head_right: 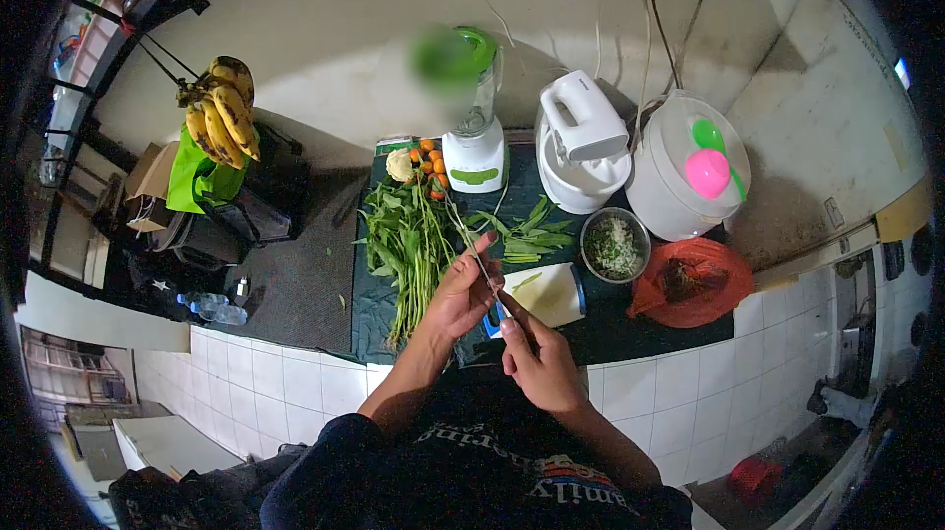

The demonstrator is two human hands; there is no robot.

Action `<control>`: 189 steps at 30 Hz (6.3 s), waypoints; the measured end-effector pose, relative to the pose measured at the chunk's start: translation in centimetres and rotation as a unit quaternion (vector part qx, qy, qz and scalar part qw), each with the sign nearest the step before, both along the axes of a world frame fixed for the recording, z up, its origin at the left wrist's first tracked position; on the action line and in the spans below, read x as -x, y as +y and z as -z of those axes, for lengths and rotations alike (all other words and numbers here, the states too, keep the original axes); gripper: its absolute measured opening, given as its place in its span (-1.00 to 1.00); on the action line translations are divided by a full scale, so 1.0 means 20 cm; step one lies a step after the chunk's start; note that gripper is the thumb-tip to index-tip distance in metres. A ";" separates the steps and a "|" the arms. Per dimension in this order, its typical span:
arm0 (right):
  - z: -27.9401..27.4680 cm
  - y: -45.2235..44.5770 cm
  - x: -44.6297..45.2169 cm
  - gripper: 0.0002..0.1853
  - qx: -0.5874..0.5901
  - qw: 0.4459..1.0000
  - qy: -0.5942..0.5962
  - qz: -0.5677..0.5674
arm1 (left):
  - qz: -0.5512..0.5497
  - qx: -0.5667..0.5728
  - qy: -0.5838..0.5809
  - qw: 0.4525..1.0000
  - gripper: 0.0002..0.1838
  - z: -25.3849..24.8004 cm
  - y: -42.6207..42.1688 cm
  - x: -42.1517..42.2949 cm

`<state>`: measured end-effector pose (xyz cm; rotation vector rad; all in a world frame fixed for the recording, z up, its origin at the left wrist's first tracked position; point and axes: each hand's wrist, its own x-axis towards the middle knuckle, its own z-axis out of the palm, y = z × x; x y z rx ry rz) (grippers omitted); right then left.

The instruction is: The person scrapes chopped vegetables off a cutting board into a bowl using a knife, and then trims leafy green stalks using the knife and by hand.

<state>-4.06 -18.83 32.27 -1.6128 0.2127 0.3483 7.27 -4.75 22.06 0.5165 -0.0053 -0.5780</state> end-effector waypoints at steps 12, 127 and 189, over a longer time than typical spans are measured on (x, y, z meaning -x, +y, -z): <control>0.04 -0.09 0.11 -0.51 -0.038 0.997 0.074 0.005 | -0.032 -0.021 0.049 0.998 -0.41 0.04 0.02 -0.03; -0.29 0.01 -0.15 -0.39 -0.133 0.988 -0.082 -0.003 | -0.042 -0.060 -0.222 0.972 -0.79 -0.29 0.08 -0.07; -0.26 0.04 -0.06 -0.48 -0.095 0.991 -0.085 -0.034 | -0.030 -0.109 -0.222 0.968 -0.55 -0.30 0.19 -0.11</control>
